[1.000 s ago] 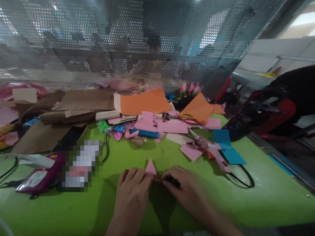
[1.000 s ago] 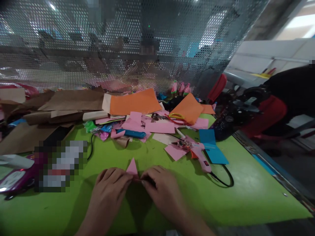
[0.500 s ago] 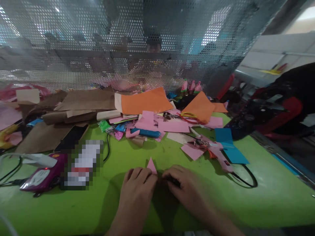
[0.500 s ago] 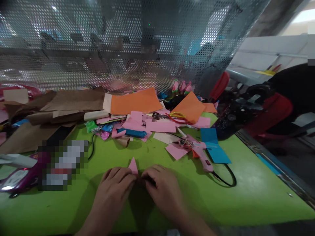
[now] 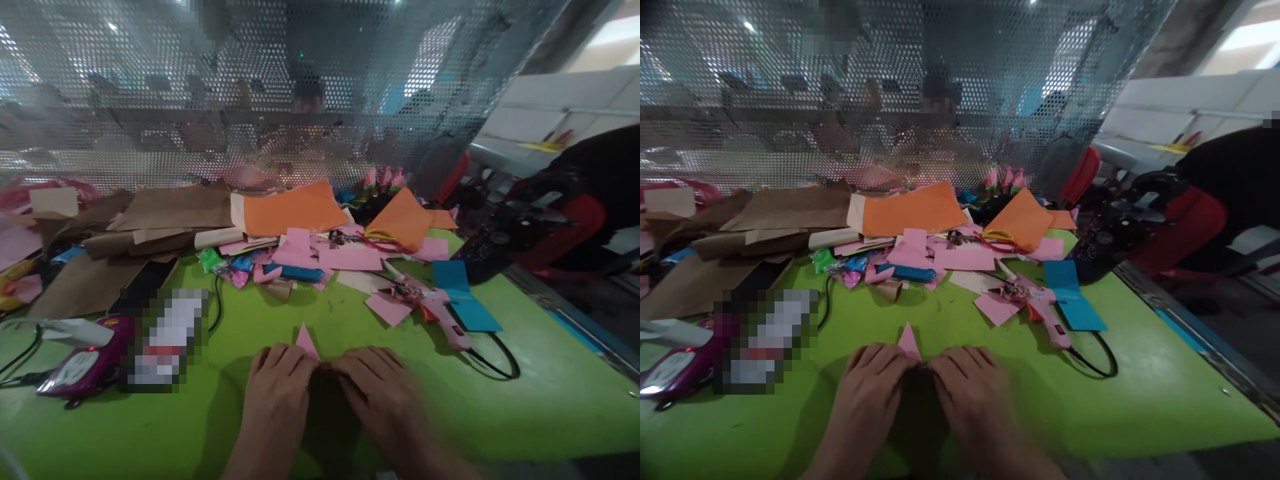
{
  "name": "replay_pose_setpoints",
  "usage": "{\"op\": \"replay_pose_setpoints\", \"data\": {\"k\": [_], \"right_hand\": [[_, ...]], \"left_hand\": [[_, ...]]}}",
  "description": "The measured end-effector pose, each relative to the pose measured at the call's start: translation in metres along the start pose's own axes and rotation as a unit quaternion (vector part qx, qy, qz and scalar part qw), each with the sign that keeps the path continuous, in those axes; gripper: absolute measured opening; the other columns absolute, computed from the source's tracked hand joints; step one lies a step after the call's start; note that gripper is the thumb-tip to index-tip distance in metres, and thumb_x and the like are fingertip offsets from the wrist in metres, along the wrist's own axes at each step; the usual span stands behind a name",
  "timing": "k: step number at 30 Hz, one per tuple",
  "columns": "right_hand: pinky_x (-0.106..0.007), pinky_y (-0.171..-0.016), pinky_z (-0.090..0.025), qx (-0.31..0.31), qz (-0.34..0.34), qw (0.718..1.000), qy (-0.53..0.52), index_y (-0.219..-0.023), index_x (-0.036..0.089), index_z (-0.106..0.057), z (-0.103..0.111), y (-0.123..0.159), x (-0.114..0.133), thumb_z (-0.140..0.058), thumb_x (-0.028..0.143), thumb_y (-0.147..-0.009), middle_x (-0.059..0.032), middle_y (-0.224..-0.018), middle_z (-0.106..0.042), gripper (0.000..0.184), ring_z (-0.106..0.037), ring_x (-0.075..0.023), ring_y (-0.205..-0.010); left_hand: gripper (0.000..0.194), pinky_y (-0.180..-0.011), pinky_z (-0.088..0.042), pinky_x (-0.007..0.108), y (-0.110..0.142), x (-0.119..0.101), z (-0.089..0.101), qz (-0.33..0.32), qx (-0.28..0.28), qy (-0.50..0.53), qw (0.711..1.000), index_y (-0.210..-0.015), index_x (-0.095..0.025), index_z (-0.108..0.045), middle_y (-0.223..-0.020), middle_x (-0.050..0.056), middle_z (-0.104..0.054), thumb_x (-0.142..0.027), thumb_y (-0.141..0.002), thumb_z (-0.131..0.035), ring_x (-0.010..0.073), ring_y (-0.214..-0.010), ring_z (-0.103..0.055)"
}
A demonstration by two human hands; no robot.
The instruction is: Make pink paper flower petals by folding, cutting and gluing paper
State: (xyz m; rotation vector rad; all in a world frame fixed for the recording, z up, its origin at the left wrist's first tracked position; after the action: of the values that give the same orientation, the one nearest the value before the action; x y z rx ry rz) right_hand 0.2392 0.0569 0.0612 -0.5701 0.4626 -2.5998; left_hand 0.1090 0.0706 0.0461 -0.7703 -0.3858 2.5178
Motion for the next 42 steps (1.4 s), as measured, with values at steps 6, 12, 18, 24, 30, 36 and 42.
{"op": "replay_pose_setpoints", "data": {"k": [6,12,18,24,30,36,42], "right_hand": [[-0.034,-0.072,-0.038,0.033,-0.029,0.999,-0.02,-0.09,0.022,-0.067,-0.003,-0.002,-0.002,-0.055,0.011,-0.089,-0.0025,-0.084,-0.069,0.016,-0.059,-0.0204,-0.079],[-0.035,-0.072,-0.04,0.043,-0.065,0.997,-0.009,-0.083,0.019,-0.064,-0.008,-0.001,-0.007,-0.055,-0.001,-0.076,-0.0036,-0.083,-0.064,0.023,-0.055,-0.0222,-0.08],[-0.036,-0.071,-0.04,0.061,-0.068,0.996,-0.001,-0.084,0.018,-0.063,-0.011,-0.002,-0.006,-0.048,-0.006,-0.069,-0.0046,-0.084,-0.061,0.032,-0.053,-0.0231,-0.08],[-0.034,-0.068,-0.037,0.047,-0.07,0.996,-0.026,-0.082,0.019,-0.062,-0.011,0.001,-0.008,-0.052,-0.003,-0.075,-0.0033,-0.082,-0.06,0.025,-0.052,-0.0223,-0.079],[-0.032,-0.068,-0.037,0.039,-0.099,0.992,-0.07,-0.077,0.019,-0.06,-0.011,-0.001,-0.013,-0.058,-0.005,-0.075,-0.001,-0.08,-0.059,0.024,-0.053,-0.0206,-0.079],[-0.032,-0.068,-0.038,0.059,-0.104,0.991,-0.061,-0.079,0.019,-0.06,-0.01,-0.005,-0.012,-0.063,0.0,-0.078,-0.001,-0.081,-0.06,0.019,-0.054,-0.0207,-0.079],[-0.033,-0.067,-0.04,0.089,-0.082,0.992,-0.031,-0.078,0.019,-0.061,-0.01,-0.009,-0.01,-0.063,0.002,-0.08,-0.0022,-0.083,-0.06,0.016,-0.054,-0.0216,-0.08]], "left_hand": [[0.023,-0.077,-0.044,0.038,0.005,0.003,-0.005,0.0,-0.022,-0.011,1.0,-0.093,-0.022,-0.067,-0.084,-0.001,-0.069,-0.003,-0.085,-0.056,0.019,-0.08,-0.061],[0.032,-0.078,-0.043,0.037,0.003,-0.001,-0.003,-0.002,-0.008,-0.039,0.999,-0.1,-0.026,-0.067,-0.083,-0.002,-0.067,-0.001,-0.082,-0.059,0.019,-0.081,-0.06],[0.036,-0.075,-0.043,0.036,0.002,-0.006,-0.002,-0.027,0.001,-0.09,0.996,-0.096,-0.028,-0.066,-0.083,-0.002,-0.064,0.002,-0.077,-0.06,0.0179,-0.078,-0.057],[0.038,-0.086,-0.042,0.043,0.006,-0.01,-0.003,-0.051,0.002,-0.126,0.991,-0.1,-0.028,-0.063,-0.095,-0.001,-0.067,0.0,-0.075,-0.062,0.0199,-0.086,-0.06],[0.041,-0.086,-0.043,0.044,0.007,-0.01,-0.005,-0.061,0.005,-0.141,0.988,-0.103,-0.028,-0.062,-0.094,-0.001,-0.068,0.0,-0.073,-0.062,0.0211,-0.087,-0.061],[0.04,-0.086,-0.042,0.044,0.009,-0.009,-0.004,-0.063,0.004,-0.135,0.989,-0.104,-0.028,-0.062,-0.096,-0.001,-0.068,0.001,-0.075,-0.059,0.0207,-0.087,-0.061],[0.043,-0.092,-0.04,0.048,0.009,-0.007,-0.005,-0.055,0.013,-0.127,0.99,-0.104,-0.028,-0.061,-0.102,-0.002,-0.068,0.002,-0.073,-0.06,0.0211,-0.092,-0.061]]}}
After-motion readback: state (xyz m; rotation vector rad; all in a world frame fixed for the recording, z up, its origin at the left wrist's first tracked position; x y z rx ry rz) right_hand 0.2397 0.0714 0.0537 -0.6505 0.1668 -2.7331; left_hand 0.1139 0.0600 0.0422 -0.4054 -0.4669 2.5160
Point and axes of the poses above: each hand's wrist, its own y-axis away from the middle knuckle, its own z-axis out of the back of the hand, x = y × z, the point moved 7 cm from there along -y, towards the middle knuckle
